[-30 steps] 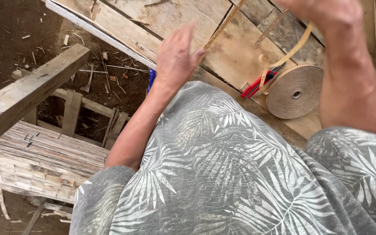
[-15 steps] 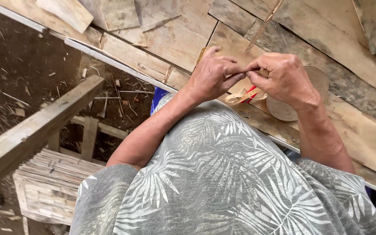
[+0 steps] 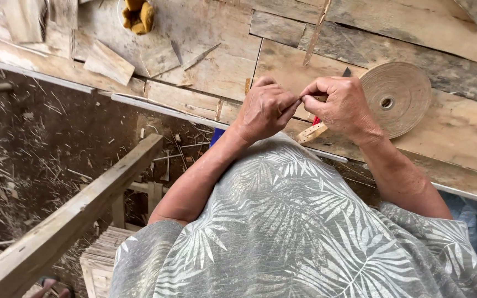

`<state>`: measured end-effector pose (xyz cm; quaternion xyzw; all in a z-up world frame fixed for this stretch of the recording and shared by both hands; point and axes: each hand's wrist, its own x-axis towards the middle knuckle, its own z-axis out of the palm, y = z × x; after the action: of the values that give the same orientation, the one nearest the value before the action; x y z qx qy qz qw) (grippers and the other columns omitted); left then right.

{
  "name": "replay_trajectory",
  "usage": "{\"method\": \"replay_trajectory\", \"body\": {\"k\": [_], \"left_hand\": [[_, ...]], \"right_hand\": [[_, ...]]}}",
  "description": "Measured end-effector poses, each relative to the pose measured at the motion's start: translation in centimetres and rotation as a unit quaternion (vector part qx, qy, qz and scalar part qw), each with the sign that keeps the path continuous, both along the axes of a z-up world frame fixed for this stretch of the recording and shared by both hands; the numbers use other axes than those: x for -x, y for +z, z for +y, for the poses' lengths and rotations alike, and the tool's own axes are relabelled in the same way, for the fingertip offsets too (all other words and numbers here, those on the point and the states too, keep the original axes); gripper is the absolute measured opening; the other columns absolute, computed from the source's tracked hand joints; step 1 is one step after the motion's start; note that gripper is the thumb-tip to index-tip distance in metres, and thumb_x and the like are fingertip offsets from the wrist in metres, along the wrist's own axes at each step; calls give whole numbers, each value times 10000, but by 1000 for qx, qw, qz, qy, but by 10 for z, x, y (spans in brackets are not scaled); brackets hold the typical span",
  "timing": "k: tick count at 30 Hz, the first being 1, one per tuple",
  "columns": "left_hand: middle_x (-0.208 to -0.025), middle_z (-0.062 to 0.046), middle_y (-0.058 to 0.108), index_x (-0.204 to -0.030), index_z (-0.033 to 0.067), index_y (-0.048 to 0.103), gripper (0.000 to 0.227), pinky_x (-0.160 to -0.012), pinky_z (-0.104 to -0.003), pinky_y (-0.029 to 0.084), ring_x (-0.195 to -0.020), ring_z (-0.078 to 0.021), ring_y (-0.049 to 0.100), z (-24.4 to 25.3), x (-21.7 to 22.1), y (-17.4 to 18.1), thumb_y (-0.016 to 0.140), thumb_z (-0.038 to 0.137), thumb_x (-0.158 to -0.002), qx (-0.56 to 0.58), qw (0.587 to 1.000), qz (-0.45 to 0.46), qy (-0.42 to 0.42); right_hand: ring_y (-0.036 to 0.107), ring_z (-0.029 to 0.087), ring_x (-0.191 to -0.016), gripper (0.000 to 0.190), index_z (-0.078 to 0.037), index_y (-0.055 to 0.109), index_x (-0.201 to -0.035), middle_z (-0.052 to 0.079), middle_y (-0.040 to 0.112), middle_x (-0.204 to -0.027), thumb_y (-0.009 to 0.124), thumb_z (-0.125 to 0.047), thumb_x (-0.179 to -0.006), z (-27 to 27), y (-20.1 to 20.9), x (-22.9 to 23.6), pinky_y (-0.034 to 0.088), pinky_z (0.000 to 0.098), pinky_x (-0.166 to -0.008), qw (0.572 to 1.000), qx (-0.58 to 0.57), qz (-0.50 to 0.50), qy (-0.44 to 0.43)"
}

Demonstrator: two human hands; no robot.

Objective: Trimming excess material from wood strips using a utility knife and applying them to a wooden panel.

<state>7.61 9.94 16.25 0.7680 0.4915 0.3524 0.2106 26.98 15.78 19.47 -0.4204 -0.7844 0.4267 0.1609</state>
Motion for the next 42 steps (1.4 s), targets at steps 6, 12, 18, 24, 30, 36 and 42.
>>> {"method": "replay_trajectory", "body": {"k": [6,12,18,24,30,36,42], "left_hand": [[-636,-32,630,-701,110,592,272,-727,-372,423,-557,-245,573,-7,-21,2,650,128,-967,-71,997,-13,25],[-825,-12,773,-1095,178,647,164,-617,-381,504,-662,-245,722,-28,-5,-22,640,323,-1019,50,994,-45,87],[-1031,-91,808,-1489,253,397,497,-721,-324,580,-824,-183,767,-55,58,11,599,150,-1048,282,944,-140,103],[-1150,-127,653,-1308,92,507,263,-655,-253,565,-783,-143,630,-70,206,67,513,83,-1045,362,900,-165,179],[-927,-169,703,-1076,-82,650,116,-628,-210,590,-715,-160,659,-74,370,163,640,-197,-1084,202,951,-134,194],[-946,-111,792,-1033,22,754,80,-691,-242,641,-763,-152,745,-41,432,99,684,-12,-1012,236,961,-25,143],[-882,-105,793,-1122,51,725,130,-534,-276,620,-659,-126,732,-40,464,16,692,78,-999,335,927,43,163]], "right_hand": [[617,75,-556,26,-37,758,-970,44,693,-746,750,-12,-967,-16,-16,-23,496,165,-486,945,246,68,-204],[685,174,-753,297,70,670,-1275,155,713,-939,787,51,-1004,-4,-35,-121,577,250,-628,974,52,-17,-219],[679,302,-980,287,-37,848,-1220,161,785,-1151,911,-183,-981,2,-97,-186,504,390,-936,928,-230,-257,-143],[701,248,-1068,226,31,787,-1259,174,765,-1183,786,12,-1034,-2,-41,-16,557,360,-942,986,-84,-74,-124],[714,220,-1029,186,51,746,-1200,180,753,-1136,785,51,-1019,6,0,218,576,297,-937,997,14,78,21],[628,309,-1041,177,-43,824,-1137,141,745,-1155,774,-93,-975,33,-95,373,461,463,-930,972,-214,9,101],[198,490,-1506,460,-153,727,-1361,269,232,-1671,662,-452,-1018,36,-163,439,9,756,-1147,940,-192,-239,152]]}}
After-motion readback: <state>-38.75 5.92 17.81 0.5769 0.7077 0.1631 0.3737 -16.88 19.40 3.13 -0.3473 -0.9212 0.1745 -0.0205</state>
